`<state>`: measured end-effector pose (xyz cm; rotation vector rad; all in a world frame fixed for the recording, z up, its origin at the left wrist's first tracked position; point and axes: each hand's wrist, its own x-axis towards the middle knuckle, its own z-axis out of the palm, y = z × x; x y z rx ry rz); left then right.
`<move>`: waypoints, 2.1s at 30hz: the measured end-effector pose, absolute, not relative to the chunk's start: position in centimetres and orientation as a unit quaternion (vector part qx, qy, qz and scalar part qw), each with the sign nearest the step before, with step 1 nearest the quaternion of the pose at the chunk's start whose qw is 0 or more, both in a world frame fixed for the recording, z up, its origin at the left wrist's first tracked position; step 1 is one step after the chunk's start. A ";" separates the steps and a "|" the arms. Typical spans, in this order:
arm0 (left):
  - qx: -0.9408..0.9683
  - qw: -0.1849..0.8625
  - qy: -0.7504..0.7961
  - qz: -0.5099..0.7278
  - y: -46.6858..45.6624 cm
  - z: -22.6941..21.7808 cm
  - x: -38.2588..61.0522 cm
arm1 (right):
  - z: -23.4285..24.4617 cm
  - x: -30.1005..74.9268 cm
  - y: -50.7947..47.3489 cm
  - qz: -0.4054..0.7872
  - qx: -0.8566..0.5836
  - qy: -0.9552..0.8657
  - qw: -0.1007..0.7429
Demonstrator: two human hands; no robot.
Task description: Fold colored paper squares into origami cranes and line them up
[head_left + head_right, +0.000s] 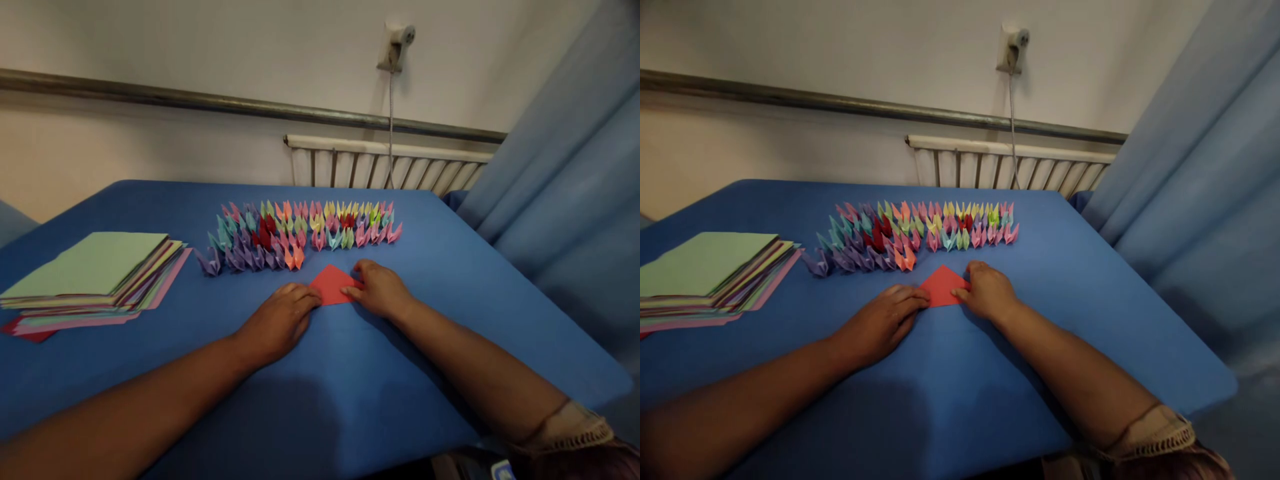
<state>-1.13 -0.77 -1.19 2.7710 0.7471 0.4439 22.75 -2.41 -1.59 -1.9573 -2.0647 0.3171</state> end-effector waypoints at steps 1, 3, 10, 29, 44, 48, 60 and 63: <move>0.947 0.119 0.257 0.153 -0.8 -1.1 -1.1 | -1.5 22.6 -2.3 0.120 -0.683 -0.708 0.131; 0.945 0.122 0.261 0.156 -0.8 -0.9 -1.0 | -1.3 22.4 -2.2 0.137 -0.693 -0.698 0.119; 0.939 0.142 0.266 0.168 -0.7 -1.1 -1.1 | -2.0 22.3 -2.2 0.105 -0.665 -0.723 0.155; 0.885 0.186 0.338 0.259 -0.4 -1.7 -1.5 | -4.5 22.2 -0.9 0.398 -0.524 -0.618 0.431; 0.783 0.361 0.411 0.297 0.1 -1.5 -1.4 | -4.0 22.0 -1.8 0.440 -0.460 -0.614 0.466; 0.786 0.361 0.404 0.297 0.0 -1.4 -1.4 | -3.4 21.9 -2.2 0.450 -0.445 -0.630 0.451; 0.786 0.363 0.409 0.287 -0.2 -1.1 -1.4 | -3.6 21.7 -2.4 0.357 -0.472 -0.676 0.439; 0.782 0.357 0.426 0.284 0.0 -1.4 -1.4 | -4.0 21.6 -2.4 0.339 -0.493 -0.670 0.440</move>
